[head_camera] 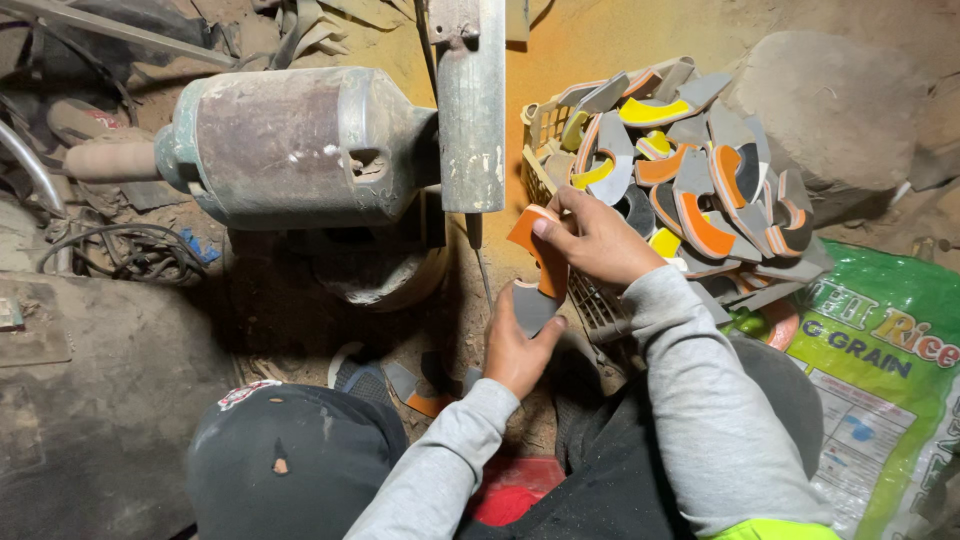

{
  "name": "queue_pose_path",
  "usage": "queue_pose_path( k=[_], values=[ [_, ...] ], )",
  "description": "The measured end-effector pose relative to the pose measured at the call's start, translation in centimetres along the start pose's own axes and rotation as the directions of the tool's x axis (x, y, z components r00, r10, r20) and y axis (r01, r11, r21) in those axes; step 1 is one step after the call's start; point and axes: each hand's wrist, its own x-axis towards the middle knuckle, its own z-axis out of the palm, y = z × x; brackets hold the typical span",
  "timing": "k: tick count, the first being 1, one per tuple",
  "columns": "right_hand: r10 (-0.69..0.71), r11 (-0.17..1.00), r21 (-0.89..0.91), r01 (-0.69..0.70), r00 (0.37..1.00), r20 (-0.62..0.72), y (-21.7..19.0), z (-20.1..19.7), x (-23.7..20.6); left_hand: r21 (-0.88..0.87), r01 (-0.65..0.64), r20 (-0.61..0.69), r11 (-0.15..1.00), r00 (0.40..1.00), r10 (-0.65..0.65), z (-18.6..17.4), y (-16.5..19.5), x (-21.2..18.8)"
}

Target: The person sits at a bench grinder and repeatedly presses the edges of small, curved, multi-colored shoe sole pieces against the rotating wheel to smooth them. Finished pieces are placed into a nearby plastic basket.

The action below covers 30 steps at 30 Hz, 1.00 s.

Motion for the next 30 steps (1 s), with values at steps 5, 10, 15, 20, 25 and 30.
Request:
queue_pose_path(
  k=[5, 10, 15, 20, 25, 30],
  values=[
    [-0.178, 0.981, -0.083, 0.176, 0.984, -0.007, -0.9, 0.3, -0.6, 0.172, -0.005, 0.011, 0.985, 1.000, 0.003, 2.5, -1.1, 0.9],
    [-0.129, 0.990, 0.078, 0.118, 0.979, 0.159, -2.4, -0.1, -0.6, -0.133, 0.136, 0.117, 0.982, 0.986, -0.121, 3.8, -0.9, 2.1],
    [-0.088, 0.987, 0.150, 0.058, 0.975, 0.203, -3.3, 0.1, 0.0, -0.377, 0.101, 0.166, 0.921, 0.985, -0.040, 4.3, -0.2, 3.2],
    [-0.162, 0.987, 0.034, 0.159, 0.977, 0.137, -3.3, 0.6, 0.5, -0.403, -0.033, 0.109, 0.914, 0.990, 0.084, 5.8, -1.0, 4.0],
    [-0.173, 0.984, -0.029, 0.177, 0.978, 0.117, -3.2, 0.8, 1.1, -0.499, -0.034, 0.109, 0.866, 0.989, 0.101, 7.2, -2.3, 4.7],
    [-0.184, 0.983, 0.022, 0.183, 0.976, 0.116, -3.3, 0.9, 1.5, -0.581, 0.029, 0.159, 0.814, 0.984, 0.079, 7.6, -2.9, 5.2]
  ],
)
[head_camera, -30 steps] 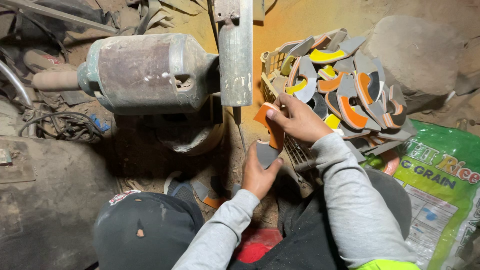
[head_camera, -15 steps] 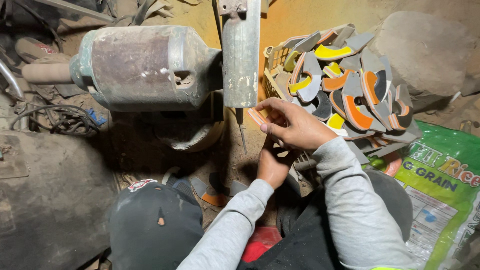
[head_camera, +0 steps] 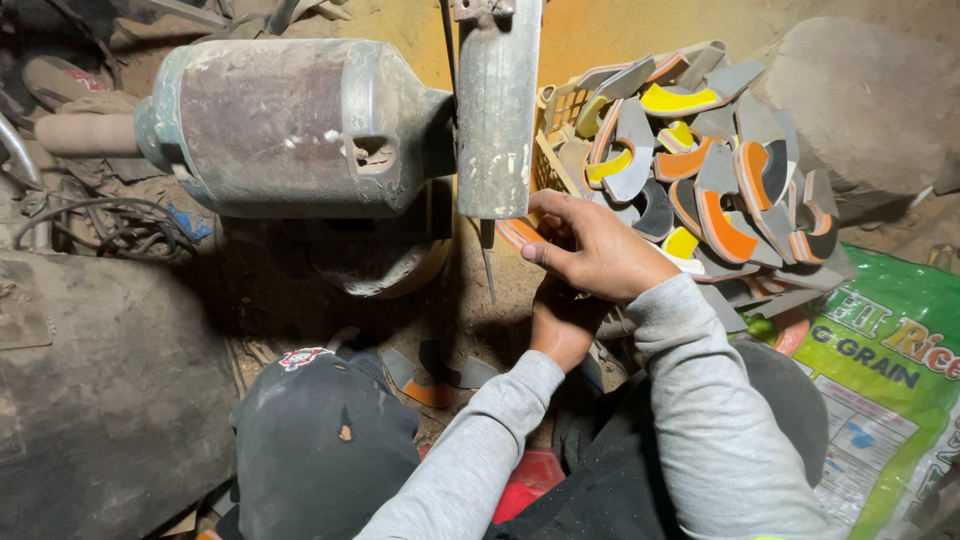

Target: The person sits at a bench grinder and repeatedly presses the edges of small, curved, multi-colored shoe sole pieces against the rotating wheel to smooth them. Finished pieces are placed into a nearby plastic basket.

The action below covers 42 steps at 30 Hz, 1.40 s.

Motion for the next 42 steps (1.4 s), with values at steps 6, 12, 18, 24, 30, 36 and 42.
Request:
queue_pose_path(
  k=[6, 12, 18, 24, 30, 36, 42],
  values=[
    [-0.060, 0.996, 0.069, 0.059, 0.998, 0.018, -0.3, 0.1, 0.5, 0.316, 0.011, 0.001, 0.949, 1.000, -0.012, -0.3, 0.2, 0.3],
    [0.000, 1.000, 0.003, 0.000, 1.000, 0.016, -0.5, 0.2, 0.7, 0.227, -0.065, 0.025, 0.972, 0.998, 0.061, -0.2, 0.1, 0.6],
    [0.026, 0.995, -0.097, -0.026, 1.000, 0.000, -0.2, 0.4, 1.1, 0.375, -0.074, 0.053, 0.924, 0.997, 0.058, -0.7, 0.3, 0.7],
    [0.038, 0.997, -0.070, -0.038, 0.999, -0.008, -0.3, 0.8, 1.4, 0.425, 0.019, 0.068, 0.905, 0.996, -0.053, -1.4, 1.5, 0.7],
    [-0.014, 0.997, 0.078, 0.016, 1.000, -0.027, -1.1, 1.4, 1.6, 0.291, 0.092, 0.086, 0.952, 0.989, -0.121, -2.3, 3.1, 0.3],
    [0.113, 0.992, 0.068, -0.111, 0.993, -0.036, -1.0, 2.0, 1.8, 0.114, 0.155, 0.142, 0.981, 0.975, -0.170, -4.0, 4.6, -0.4],
    [0.054, 0.991, 0.123, -0.047, 0.997, -0.058, 0.0, 2.5, 2.1, -0.035, 0.170, 0.248, 0.985, 0.956, -0.156, -6.2, 5.2, -1.1]
  ],
)
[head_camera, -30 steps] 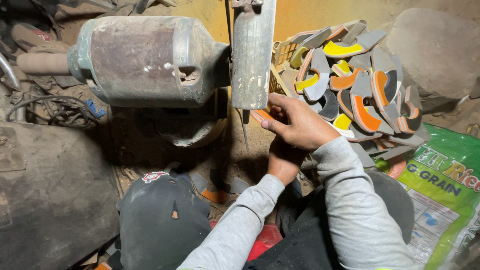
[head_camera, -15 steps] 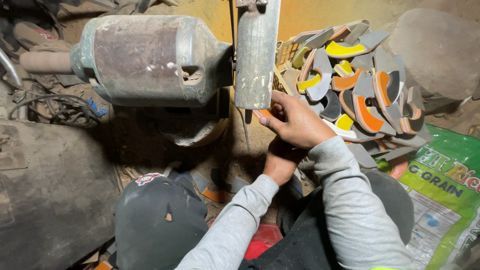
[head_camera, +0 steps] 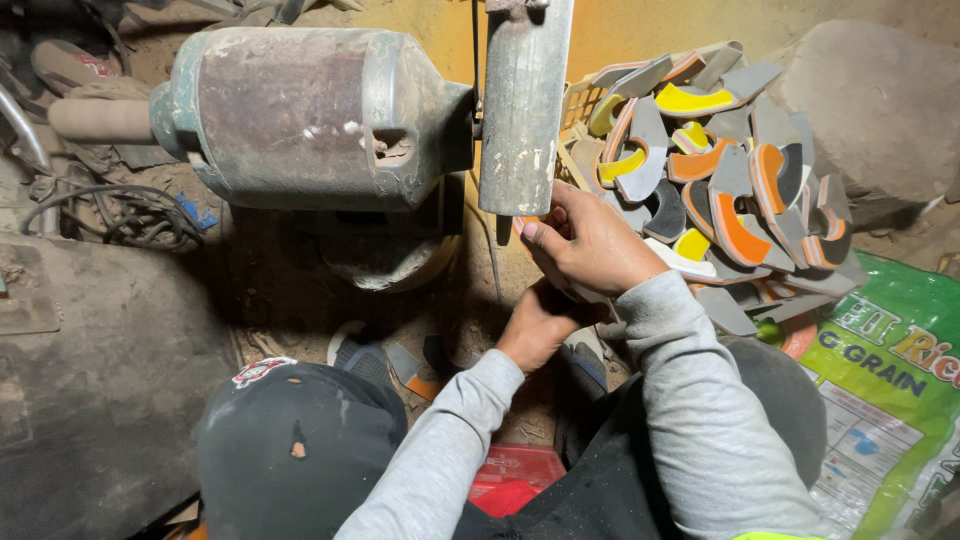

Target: The person sits at a bench grinder and repeatedly presses the edges of small, curved, multi-colored shoe sole pieces against the rotating wheel to smooth them. Finished pieces are placed into a nearby plastic basket.

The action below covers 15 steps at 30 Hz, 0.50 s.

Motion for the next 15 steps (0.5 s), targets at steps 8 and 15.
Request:
queue_pose_path(
  k=[8, 15],
  values=[
    [0.006, 0.997, -0.070, -0.008, 0.999, -0.035, 0.6, 0.4, 0.4, -0.065, 0.125, 0.101, 0.990, 0.988, -0.118, -2.3, 0.0, -0.8],
    [-0.020, 0.999, -0.046, 0.018, 0.998, -0.057, 1.4, 0.7, 0.9, -0.089, 0.140, 0.121, 0.986, 0.984, -0.129, -3.5, 0.5, -1.2]
  ],
)
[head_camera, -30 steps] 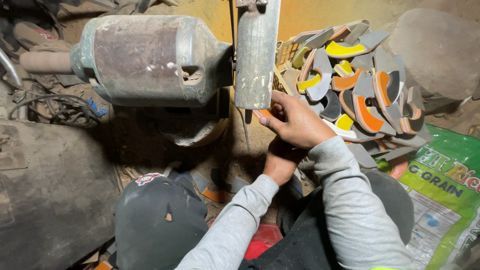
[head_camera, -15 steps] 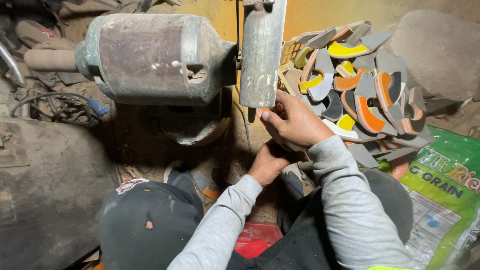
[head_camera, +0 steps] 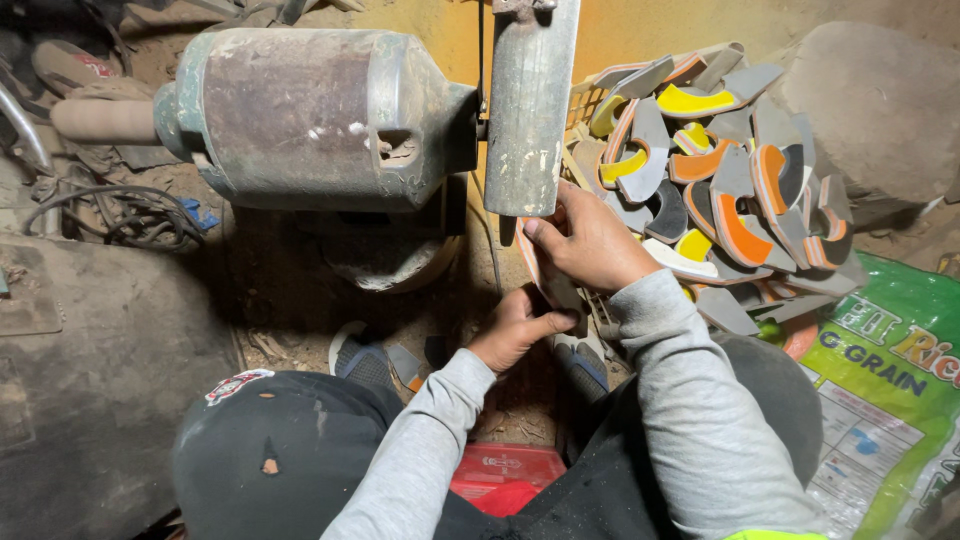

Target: The person sits at a bench grinder and repeatedly presses the edges of small, curved, multi-colored shoe sole pieces against the rotating wheel to smooth them. Finished pieces are placed into a nearby plastic basket.

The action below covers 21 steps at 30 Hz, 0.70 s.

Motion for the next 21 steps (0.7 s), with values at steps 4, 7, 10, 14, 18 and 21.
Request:
queue_pose_path(
  k=[4, 7, 10, 14, 18, 21],
  values=[
    [-0.024, 0.996, 0.085, 0.025, 1.000, -0.017, 0.3, 0.3, 0.3, -0.039, 0.029, 0.013, 0.999, 0.999, -0.029, -0.3, 0.7, -0.4],
    [0.016, 1.000, 0.017, -0.015, 0.999, -0.044, 0.4, 0.3, 0.3, -0.047, 0.040, 0.025, 0.998, 0.999, -0.039, -0.6, 1.0, -0.7],
    [0.017, 0.999, -0.042, -0.020, 0.997, -0.074, 0.4, 0.3, 0.5, -0.067, 0.058, 0.046, 0.996, 0.997, -0.055, -1.0, 1.0, -0.8],
    [0.024, 0.998, -0.049, -0.029, 0.995, -0.094, 0.4, 0.4, 0.6, -0.077, 0.061, 0.063, 0.995, 0.996, -0.056, -1.4, 1.5, -1.0],
    [0.008, 0.998, -0.056, -0.014, 0.993, -0.118, 0.4, 0.4, 0.8, -0.130, 0.084, 0.067, 0.988, 0.995, -0.076, -1.4, 2.6, -1.3],
    [0.016, 0.998, -0.064, -0.025, 0.991, -0.137, 0.4, 0.4, 1.0, -0.169, 0.090, 0.044, 0.981, 0.996, -0.083, -1.2, 3.2, -1.4]
  ],
)
